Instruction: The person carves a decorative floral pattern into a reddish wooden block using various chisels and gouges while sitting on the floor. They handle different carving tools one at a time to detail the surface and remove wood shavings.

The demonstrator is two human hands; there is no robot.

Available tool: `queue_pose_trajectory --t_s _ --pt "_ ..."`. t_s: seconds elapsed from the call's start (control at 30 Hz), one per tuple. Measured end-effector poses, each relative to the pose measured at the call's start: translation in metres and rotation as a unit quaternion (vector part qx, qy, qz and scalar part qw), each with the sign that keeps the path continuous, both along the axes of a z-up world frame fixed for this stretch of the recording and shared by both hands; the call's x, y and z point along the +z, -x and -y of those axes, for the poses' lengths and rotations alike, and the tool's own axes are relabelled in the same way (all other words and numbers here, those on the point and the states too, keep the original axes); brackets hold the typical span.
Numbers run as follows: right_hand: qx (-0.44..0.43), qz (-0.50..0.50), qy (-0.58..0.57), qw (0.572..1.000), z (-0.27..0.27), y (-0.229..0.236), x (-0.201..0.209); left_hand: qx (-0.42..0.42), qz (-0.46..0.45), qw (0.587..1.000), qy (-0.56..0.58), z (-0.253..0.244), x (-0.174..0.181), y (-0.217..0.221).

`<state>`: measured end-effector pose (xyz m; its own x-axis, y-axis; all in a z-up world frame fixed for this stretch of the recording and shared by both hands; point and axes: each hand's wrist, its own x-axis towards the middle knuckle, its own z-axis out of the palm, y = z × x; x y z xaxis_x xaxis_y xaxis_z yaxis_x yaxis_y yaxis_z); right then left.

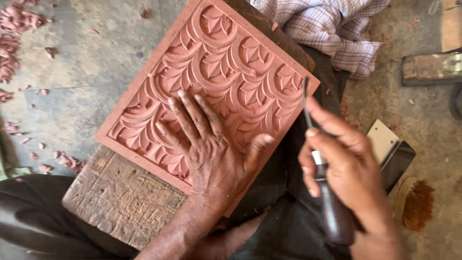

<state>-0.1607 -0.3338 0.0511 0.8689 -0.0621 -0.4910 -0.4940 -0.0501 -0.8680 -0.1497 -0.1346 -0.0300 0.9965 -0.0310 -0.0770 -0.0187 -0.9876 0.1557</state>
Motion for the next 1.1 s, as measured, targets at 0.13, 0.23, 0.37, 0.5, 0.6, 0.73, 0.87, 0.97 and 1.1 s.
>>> queue_pose_trajectory --t_s 0.13,0.23,0.37,0.5,0.6,0.73,0.87,0.97,1.1 --pt "0.137 -0.108 0.063 0.983 0.011 0.009 -0.001 0.007 0.026 0.990 0.138 0.002 0.006 -0.005" --pt "0.206 -0.178 0.107 0.956 0.021 0.021 -0.011 0.010 0.027 0.988 0.153 0.003 0.008 -0.002" --pt "0.226 -0.092 0.089 0.966 0.050 0.019 -0.009 0.016 0.044 0.975 0.219 -0.006 0.008 0.002" --pt "0.186 -0.035 0.166 0.968 0.062 0.029 -0.001 0.011 0.236 0.875 0.422 -0.064 0.026 0.018" --pt "0.182 -0.034 0.128 0.974 0.066 0.037 -0.003 -0.184 0.343 0.870 0.303 -0.091 0.056 0.027" --pt "0.164 -0.057 0.180 0.968 0.064 0.046 -0.006 -0.337 0.234 0.822 0.395 -0.093 0.072 0.065" --pt "0.148 -0.067 0.180 0.970 0.063 0.050 -0.004 -0.321 0.136 0.815 0.462 -0.075 0.052 0.100" --pt "0.139 -0.060 0.174 0.973 0.063 0.050 -0.003 -0.315 0.109 0.803 0.493 -0.061 0.046 0.119" --pt "0.131 -0.051 0.170 0.975 0.062 0.051 -0.003 -0.329 0.086 0.794 0.504 -0.057 0.041 0.127"
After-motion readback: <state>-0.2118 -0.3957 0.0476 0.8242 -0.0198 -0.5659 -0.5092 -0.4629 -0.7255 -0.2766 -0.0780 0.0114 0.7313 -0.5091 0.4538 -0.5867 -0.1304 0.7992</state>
